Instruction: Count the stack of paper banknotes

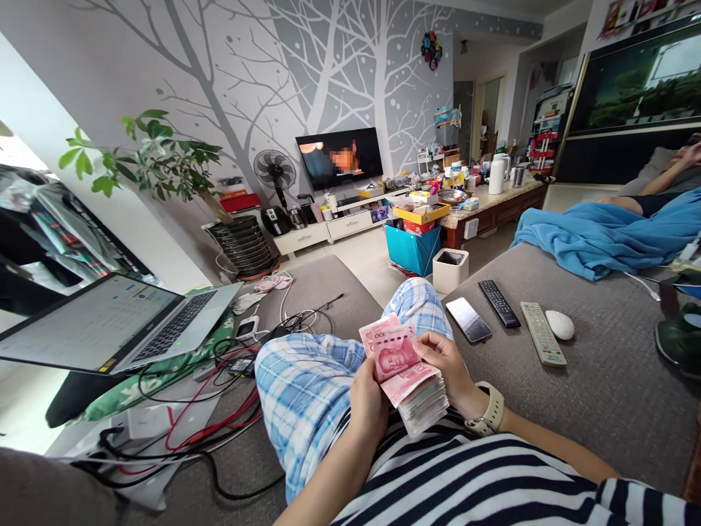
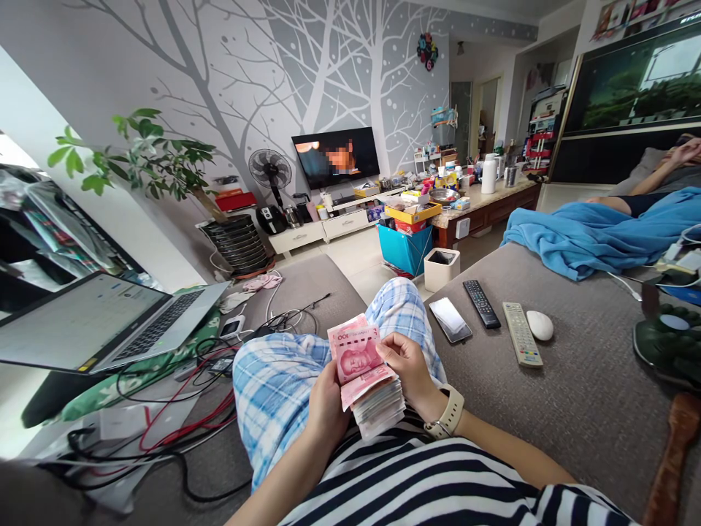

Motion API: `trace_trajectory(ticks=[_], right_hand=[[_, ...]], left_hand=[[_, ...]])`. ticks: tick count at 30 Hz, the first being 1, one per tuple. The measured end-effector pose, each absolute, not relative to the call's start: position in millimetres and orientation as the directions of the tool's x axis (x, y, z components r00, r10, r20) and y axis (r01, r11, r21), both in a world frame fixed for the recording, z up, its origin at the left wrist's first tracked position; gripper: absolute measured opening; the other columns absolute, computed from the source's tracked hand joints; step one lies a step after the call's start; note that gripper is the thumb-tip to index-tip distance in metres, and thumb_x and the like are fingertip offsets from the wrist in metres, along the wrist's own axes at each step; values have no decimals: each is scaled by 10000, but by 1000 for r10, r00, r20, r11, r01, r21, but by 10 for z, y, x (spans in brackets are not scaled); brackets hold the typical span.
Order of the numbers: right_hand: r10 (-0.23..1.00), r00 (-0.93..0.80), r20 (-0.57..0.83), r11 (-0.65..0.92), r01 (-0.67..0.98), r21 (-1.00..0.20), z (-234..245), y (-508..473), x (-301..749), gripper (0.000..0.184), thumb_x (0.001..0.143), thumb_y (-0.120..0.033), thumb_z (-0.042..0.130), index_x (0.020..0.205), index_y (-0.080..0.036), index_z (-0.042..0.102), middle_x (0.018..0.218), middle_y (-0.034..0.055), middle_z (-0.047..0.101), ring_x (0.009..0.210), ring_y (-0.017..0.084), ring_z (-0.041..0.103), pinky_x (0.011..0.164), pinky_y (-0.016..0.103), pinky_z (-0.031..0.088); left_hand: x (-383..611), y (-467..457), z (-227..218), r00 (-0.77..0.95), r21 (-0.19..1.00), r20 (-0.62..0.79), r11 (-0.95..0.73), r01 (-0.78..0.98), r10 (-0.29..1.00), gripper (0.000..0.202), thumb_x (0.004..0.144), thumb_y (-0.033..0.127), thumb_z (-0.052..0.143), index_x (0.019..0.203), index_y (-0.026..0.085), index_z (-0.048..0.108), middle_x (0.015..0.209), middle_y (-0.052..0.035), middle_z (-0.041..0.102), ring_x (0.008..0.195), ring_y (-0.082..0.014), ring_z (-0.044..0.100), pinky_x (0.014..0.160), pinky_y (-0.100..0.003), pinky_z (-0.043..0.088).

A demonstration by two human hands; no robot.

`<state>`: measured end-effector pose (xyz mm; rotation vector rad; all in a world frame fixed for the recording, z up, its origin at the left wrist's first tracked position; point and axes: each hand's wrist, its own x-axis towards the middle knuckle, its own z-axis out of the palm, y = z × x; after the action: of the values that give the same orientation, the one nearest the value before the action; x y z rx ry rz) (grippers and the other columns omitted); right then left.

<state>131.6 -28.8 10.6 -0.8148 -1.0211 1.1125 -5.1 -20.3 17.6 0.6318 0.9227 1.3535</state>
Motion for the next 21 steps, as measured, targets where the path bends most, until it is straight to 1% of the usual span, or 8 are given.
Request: trace_trajectory(ticks=[5,10,13,17,21], right_hand=[[966,113,234,258,-311,-915,106,-290,1320,285,782,-421,705,664,-192,581,637,-21,509,608,139,432,596,281,337],[966,104,236,257,-323,-911,97,-290,1316,274,790,-406,701,668,-192,580,631,-24,500,601,134,422,589,279,327],[965,115,237,262,-325,-909,92,-291,1311,275,783,-407,707,664,-192,581,632,-22,506,601,135,425,590,279,329],[968,119,223,250,-326,-912,104,-299,1308,281,766,-416,714,663,-189,583,631,-21,516,599,136,432,590,277,337],[969,122,214,243,-324,-914,122,-306,1303,296,753,-432,719,660,-185,583,627,-23,522,599,134,437,588,271,349]], left_hand=[[-50,-218,195,-55,851,-176,123,-510,983,186,651,274,654,747,119,696,688,-48,710,552,-145,582,584,-269,495],[-42,-239,219,-44,853,-190,143,-502,981,161,677,276,642,744,139,693,622,-27,678,510,-137,545,534,-255,470],[-43,-241,214,-40,856,-188,144,-497,981,150,685,282,638,735,149,685,612,-26,670,533,-151,563,554,-268,483],[-48,-232,189,-40,857,-194,149,-494,980,150,682,289,637,735,154,676,659,-32,688,557,-156,579,573,-273,485],[-53,-228,169,-37,854,-204,159,-495,978,168,678,297,639,758,155,677,711,-43,706,631,-180,621,600,-278,492]])
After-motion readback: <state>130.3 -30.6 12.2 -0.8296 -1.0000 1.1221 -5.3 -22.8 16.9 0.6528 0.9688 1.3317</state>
